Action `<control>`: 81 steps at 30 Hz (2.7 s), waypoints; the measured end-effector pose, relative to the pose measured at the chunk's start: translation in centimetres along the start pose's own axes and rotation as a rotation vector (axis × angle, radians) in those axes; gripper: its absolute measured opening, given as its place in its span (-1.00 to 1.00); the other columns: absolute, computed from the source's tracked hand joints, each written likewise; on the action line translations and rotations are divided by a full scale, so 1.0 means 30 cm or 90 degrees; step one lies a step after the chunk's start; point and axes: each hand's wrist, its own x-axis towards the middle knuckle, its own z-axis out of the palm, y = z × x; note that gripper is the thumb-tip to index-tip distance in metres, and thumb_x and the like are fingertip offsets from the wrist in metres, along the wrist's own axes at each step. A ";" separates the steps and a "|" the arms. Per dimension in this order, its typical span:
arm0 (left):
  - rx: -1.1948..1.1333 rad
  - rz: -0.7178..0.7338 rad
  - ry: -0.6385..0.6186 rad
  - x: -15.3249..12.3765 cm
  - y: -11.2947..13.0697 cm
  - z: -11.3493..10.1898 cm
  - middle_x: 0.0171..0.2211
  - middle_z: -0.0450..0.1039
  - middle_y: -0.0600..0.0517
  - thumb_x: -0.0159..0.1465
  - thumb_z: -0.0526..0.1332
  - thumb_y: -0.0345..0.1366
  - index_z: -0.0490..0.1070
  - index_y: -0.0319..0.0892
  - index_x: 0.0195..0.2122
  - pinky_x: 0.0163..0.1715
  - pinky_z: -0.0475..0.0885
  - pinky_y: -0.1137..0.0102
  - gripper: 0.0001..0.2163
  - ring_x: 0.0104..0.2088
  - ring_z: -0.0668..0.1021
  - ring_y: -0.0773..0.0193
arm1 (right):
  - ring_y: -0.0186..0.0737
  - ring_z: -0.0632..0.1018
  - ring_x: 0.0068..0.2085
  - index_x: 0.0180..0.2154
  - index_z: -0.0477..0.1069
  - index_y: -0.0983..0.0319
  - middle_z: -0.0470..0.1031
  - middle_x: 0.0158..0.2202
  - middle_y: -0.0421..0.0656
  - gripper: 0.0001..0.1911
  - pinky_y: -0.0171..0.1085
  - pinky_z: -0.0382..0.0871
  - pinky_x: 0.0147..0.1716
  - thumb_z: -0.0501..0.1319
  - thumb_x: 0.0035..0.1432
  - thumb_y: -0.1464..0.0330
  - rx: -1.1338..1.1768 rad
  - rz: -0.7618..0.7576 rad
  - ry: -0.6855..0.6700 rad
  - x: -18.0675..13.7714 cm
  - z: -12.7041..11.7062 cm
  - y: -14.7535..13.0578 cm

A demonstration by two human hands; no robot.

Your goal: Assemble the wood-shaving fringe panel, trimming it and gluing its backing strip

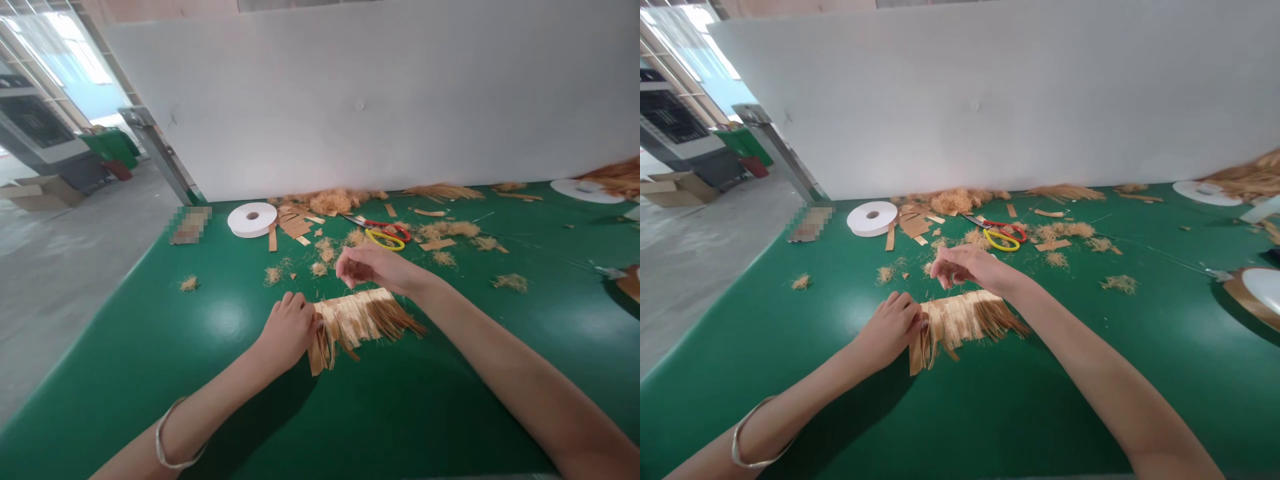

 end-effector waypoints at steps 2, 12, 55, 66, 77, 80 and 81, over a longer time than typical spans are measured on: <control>-0.014 0.001 -0.015 0.003 -0.002 -0.007 -0.27 0.35 -0.09 0.31 -0.02 -0.31 0.38 -0.22 -0.34 -0.25 0.26 0.23 -0.78 -0.19 0.36 0.08 | -0.40 0.40 -0.49 -0.44 0.45 0.28 0.40 -0.55 -0.19 -0.57 -0.36 0.20 -0.48 0.06 0.20 0.09 0.001 0.002 0.005 0.001 -0.001 0.001; -0.345 -0.099 -0.188 -0.003 -0.004 -0.094 -0.49 0.38 0.06 0.20 0.02 -0.14 0.39 -0.17 -0.41 -0.57 0.14 0.44 -0.75 -0.50 0.38 0.31 | -0.39 0.39 -0.49 -0.43 0.43 0.29 0.38 -0.54 -0.19 -0.58 -0.35 0.18 -0.48 0.06 0.19 0.08 -0.008 0.028 0.030 0.016 -0.010 0.029; -0.018 0.091 0.034 -0.001 -0.037 0.033 0.25 0.03 -0.13 0.32 -0.09 0.00 0.16 0.03 0.19 0.10 0.02 -0.08 -0.55 0.26 0.00 -0.09 | -0.42 0.32 -0.54 -0.46 0.39 0.26 0.32 -0.58 -0.23 -0.63 -0.37 0.12 -0.54 0.10 0.17 0.10 -0.195 -0.036 -0.077 -0.049 0.081 -0.086; 0.018 0.105 0.075 0.004 -0.053 0.081 0.32 -0.09 -0.03 0.31 -0.15 0.07 0.06 0.05 0.25 0.20 -0.23 -0.06 -0.48 0.31 -0.10 -0.06 | 0.07 0.52 -0.21 -0.30 0.49 0.29 0.51 -0.24 0.12 -0.79 -0.06 0.34 -0.28 0.10 0.13 0.37 -0.949 0.153 0.173 -0.107 0.023 -0.067; 0.055 0.107 0.109 0.005 -0.061 0.106 0.30 -0.03 -0.02 0.31 -0.18 0.09 0.09 0.03 0.24 0.20 -0.18 -0.05 -0.47 0.30 -0.06 -0.04 | -0.20 0.50 -0.07 0.00 0.40 0.20 0.51 -0.12 -0.07 -0.49 -0.19 0.36 -0.10 -0.15 0.29 0.09 -0.334 -0.103 -0.039 -0.046 0.076 -0.073; 0.055 0.113 0.118 0.003 -0.062 0.106 0.30 -0.03 -0.01 0.30 -0.17 0.09 0.08 0.04 0.24 0.20 -0.17 -0.04 -0.47 0.31 -0.06 -0.04 | -0.35 0.43 -0.56 -0.37 0.52 0.29 0.39 -0.63 -0.17 -0.38 -0.30 0.34 -0.46 -0.16 0.28 0.05 -0.213 0.021 -0.312 -0.060 0.058 -0.079; 0.056 0.115 0.121 0.001 -0.062 0.105 0.30 -0.03 -0.01 0.30 -0.16 0.09 0.08 0.04 0.24 0.20 -0.16 -0.04 -0.47 0.31 -0.06 -0.04 | -0.38 0.37 -0.61 -0.44 0.52 0.29 0.34 -0.67 -0.20 -0.41 -0.32 0.30 -0.51 -0.11 0.27 0.06 -0.246 0.085 -0.387 -0.066 0.053 -0.081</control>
